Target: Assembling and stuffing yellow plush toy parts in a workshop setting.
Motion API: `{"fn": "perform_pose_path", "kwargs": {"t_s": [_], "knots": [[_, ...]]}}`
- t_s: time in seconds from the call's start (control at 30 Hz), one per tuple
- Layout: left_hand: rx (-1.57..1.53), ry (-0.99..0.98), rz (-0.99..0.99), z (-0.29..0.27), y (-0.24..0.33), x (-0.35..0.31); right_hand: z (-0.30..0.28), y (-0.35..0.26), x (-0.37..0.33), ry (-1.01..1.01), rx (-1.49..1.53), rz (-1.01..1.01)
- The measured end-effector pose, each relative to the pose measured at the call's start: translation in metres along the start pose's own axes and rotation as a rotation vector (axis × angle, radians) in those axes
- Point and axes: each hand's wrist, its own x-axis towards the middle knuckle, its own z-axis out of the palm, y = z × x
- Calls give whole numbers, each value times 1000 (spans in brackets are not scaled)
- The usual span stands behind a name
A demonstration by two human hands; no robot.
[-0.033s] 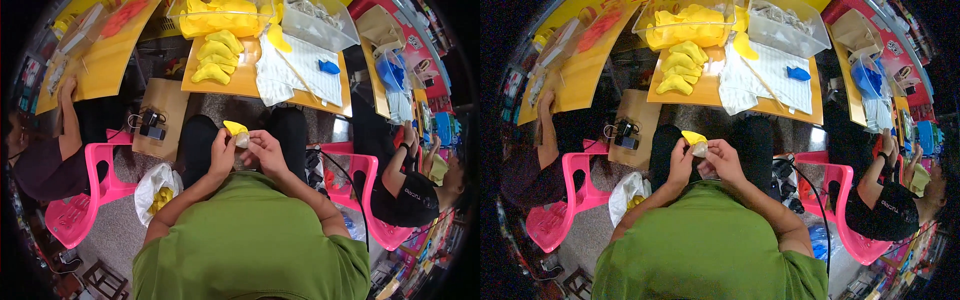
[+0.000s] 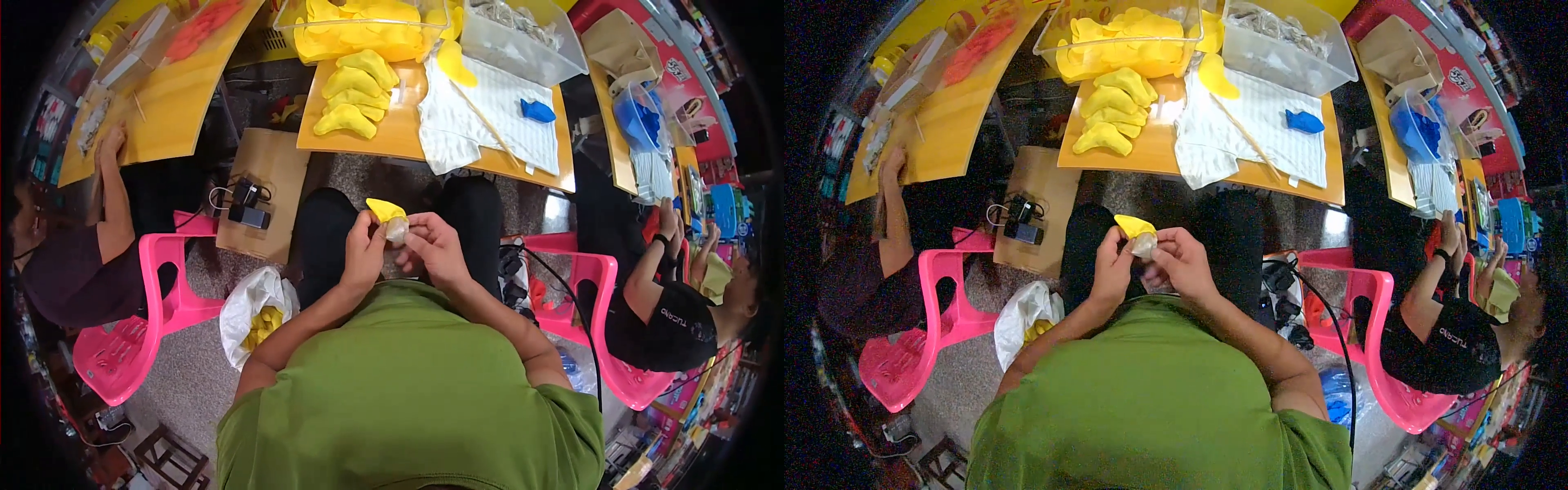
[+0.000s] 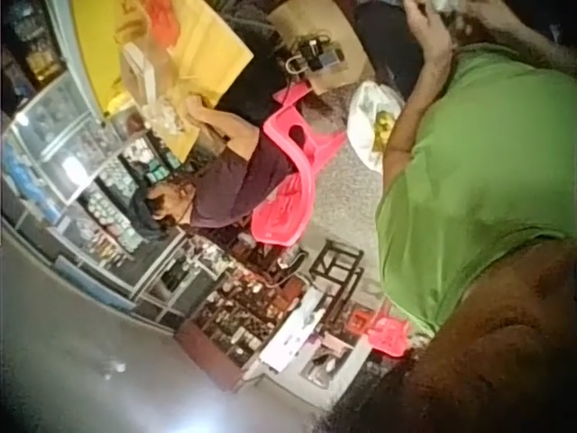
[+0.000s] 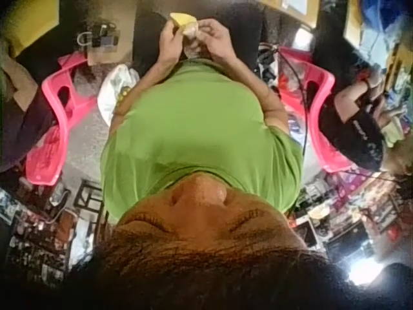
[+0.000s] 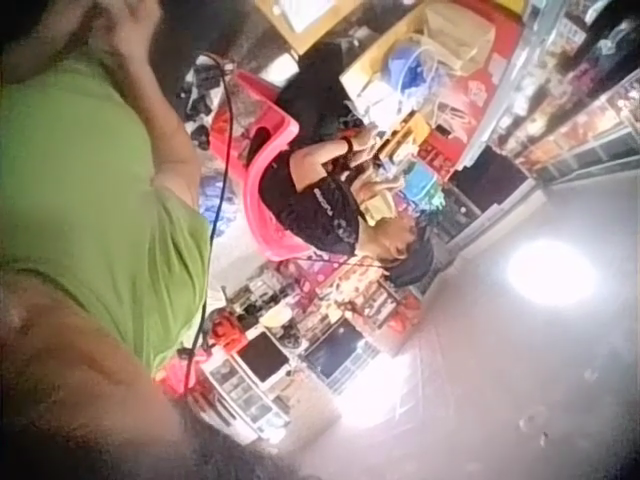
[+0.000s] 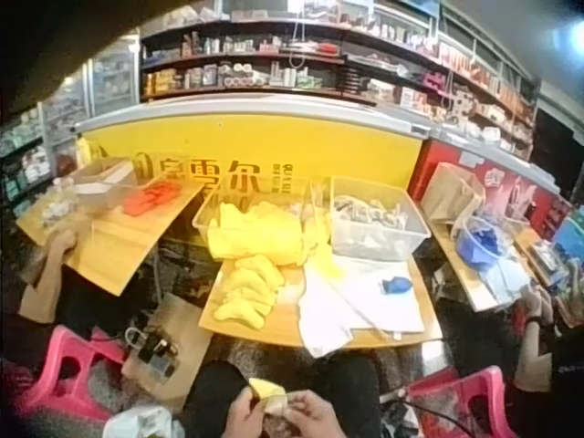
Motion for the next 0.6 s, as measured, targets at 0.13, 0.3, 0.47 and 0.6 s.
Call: {"fn": "perform_pose_path", "kwargs": {"t_s": [0.13,0.3,0.47,0.6], "knots": [[26,-89,7,-3,4,-7,-6,5,4,41,-44,27],[175,-261,-30,-20,14,-6,-10,-3,8,-5,-239,-113],[-152,-308,-143,-18,25,-5,-14,-4,9,-15,-270,-165],[-197,-325,-47,-19,28,-9,-8,-3,3,-41,-268,-213]]}}
